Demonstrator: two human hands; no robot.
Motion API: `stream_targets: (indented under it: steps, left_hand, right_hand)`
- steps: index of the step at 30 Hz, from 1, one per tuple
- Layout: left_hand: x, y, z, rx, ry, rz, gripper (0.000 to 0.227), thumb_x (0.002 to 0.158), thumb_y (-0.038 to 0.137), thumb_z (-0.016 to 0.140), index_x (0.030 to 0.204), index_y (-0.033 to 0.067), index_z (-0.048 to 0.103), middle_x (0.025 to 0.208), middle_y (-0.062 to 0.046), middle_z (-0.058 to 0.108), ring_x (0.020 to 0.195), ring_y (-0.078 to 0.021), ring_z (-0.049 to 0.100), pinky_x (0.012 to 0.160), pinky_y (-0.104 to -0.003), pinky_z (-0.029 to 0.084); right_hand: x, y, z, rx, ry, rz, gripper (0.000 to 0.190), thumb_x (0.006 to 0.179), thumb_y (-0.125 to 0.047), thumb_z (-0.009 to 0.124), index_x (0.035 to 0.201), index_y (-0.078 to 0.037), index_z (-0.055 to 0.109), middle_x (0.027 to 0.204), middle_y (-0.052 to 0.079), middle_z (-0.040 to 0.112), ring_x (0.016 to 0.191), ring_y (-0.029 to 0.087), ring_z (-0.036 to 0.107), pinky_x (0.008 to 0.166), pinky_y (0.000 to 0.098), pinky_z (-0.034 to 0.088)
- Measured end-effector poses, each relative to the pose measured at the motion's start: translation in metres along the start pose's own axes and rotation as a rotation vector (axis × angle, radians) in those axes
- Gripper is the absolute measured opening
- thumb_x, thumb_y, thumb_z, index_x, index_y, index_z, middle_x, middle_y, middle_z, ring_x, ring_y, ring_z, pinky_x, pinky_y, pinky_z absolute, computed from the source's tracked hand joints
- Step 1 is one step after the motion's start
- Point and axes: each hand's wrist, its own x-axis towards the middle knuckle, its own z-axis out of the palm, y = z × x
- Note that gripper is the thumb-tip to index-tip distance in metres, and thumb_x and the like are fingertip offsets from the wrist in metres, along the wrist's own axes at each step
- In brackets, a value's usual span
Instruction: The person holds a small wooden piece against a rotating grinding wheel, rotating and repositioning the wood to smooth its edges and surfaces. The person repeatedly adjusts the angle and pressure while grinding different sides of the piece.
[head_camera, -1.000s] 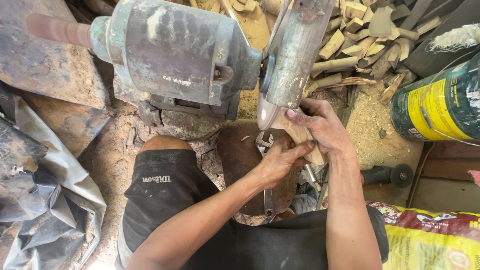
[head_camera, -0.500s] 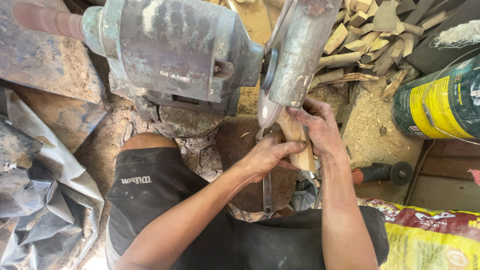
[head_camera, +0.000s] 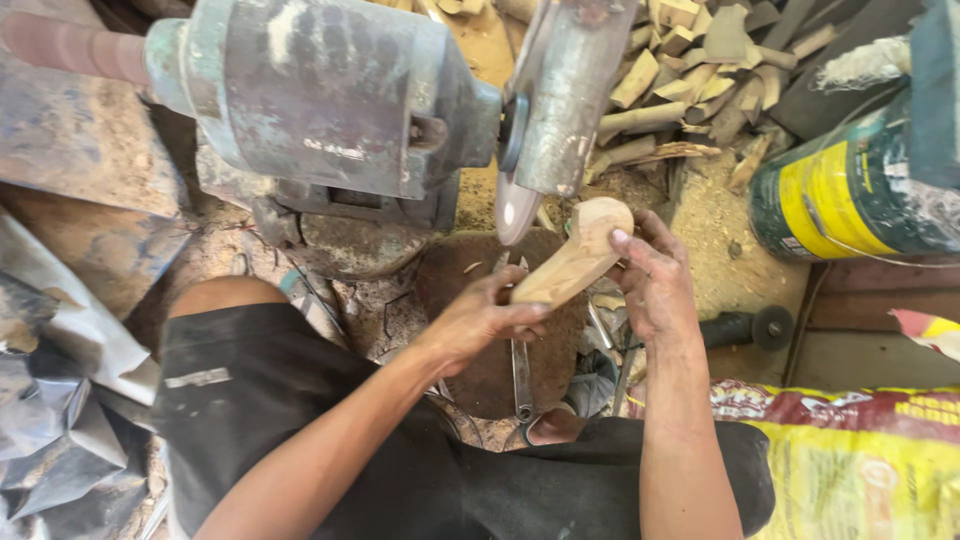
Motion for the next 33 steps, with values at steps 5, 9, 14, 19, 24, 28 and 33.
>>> stream_targets:
  steps: [5, 9, 14, 19, 24, 28, 33]
  left_hand:
    - [-0.012, -0.004, -0.024, -0.021, 0.192, 0.111, 0.067, 0.085, 0.019, 0.077, 0.141, -0.0065, 0.05, 0.124, -0.016, 0.069, 0.107, -0.0192, 0.069, 0.092, -0.03, 0.06]
    - [-0.017, -0.012, -0.037, -0.214, 0.34, 0.208, 0.058, 0.09, 0.014, 0.071, 0.14, 0.0016, 0.045, 0.121, -0.016, 0.069, 0.104, -0.0218, 0.068, 0.095, -0.036, 0.057]
    - [-0.021, -0.024, -0.029, -0.479, 0.16, 0.214, 0.045, 0.099, 0.018, 0.063, 0.139, 0.0023, 0.049, 0.125, -0.01, 0.065, 0.112, -0.0202, 0.068, 0.1, -0.04, 0.057]
    - [-0.025, -0.031, -0.028, -0.47, 0.075, 0.12, 0.041, 0.103, 0.031, 0.052, 0.137, 0.0087, 0.053, 0.122, -0.009, 0.07, 0.109, -0.0205, 0.07, 0.095, -0.041, 0.058]
    - [-0.022, -0.032, -0.026, -0.411, 0.109, 0.087, 0.04, 0.103, 0.033, 0.053, 0.133, 0.0084, 0.059, 0.116, -0.007, 0.073, 0.104, -0.0186, 0.07, 0.091, -0.038, 0.059]
    - [-0.023, -0.033, -0.023, -0.385, 0.122, 0.059, 0.041, 0.101, 0.035, 0.055, 0.134, 0.0116, 0.059, 0.117, -0.004, 0.073, 0.104, -0.0171, 0.069, 0.09, -0.038, 0.057]
    - [-0.022, -0.036, -0.018, -0.24, 0.124, 0.024, 0.048, 0.098, 0.039, 0.063, 0.132, 0.0055, 0.061, 0.112, -0.008, 0.071, 0.102, -0.0202, 0.069, 0.09, -0.039, 0.056]
  right_hand:
    - [-0.026, 0.0, -0.009, -0.146, -0.121, 0.019, 0.063, 0.084, -0.005, 0.066, 0.146, -0.002, 0.053, 0.123, 0.013, 0.068, 0.109, 0.021, 0.068, 0.092, 0.0342, 0.058]
    - [-0.045, 0.011, -0.004, -0.27, -0.169, 0.18, 0.064, 0.079, -0.006, 0.071, 0.141, -0.001, 0.057, 0.108, 0.019, 0.069, 0.089, 0.026, 0.073, 0.082, 0.0374, 0.063]
    - [-0.061, 0.031, 0.007, -0.112, -0.306, 0.326, 0.047, 0.086, -0.013, 0.071, 0.127, 0.0, 0.052, 0.103, 0.016, 0.071, 0.081, 0.027, 0.073, 0.071, 0.0365, 0.059]
    - [-0.065, 0.042, 0.0, -0.129, -0.375, 0.398, 0.036, 0.097, -0.024, 0.065, 0.121, 0.002, 0.059, 0.103, 0.011, 0.07, 0.086, 0.022, 0.072, 0.071, 0.0361, 0.06]
    - [-0.063, 0.048, -0.004, -0.266, -0.341, 0.395, 0.047, 0.102, -0.04, 0.059, 0.116, 0.004, 0.069, 0.101, 0.012, 0.074, 0.085, 0.019, 0.07, 0.074, 0.0343, 0.059]
    - [-0.059, 0.051, -0.001, -0.334, -0.306, 0.406, 0.052, 0.099, -0.044, 0.058, 0.121, 0.002, 0.069, 0.103, 0.011, 0.075, 0.092, 0.019, 0.071, 0.08, 0.0346, 0.057]
    - [-0.058, 0.06, 0.003, -0.389, -0.256, 0.385, 0.067, 0.093, -0.047, 0.061, 0.141, -0.001, 0.056, 0.132, 0.011, 0.065, 0.119, 0.018, 0.06, 0.093, 0.0364, 0.051]
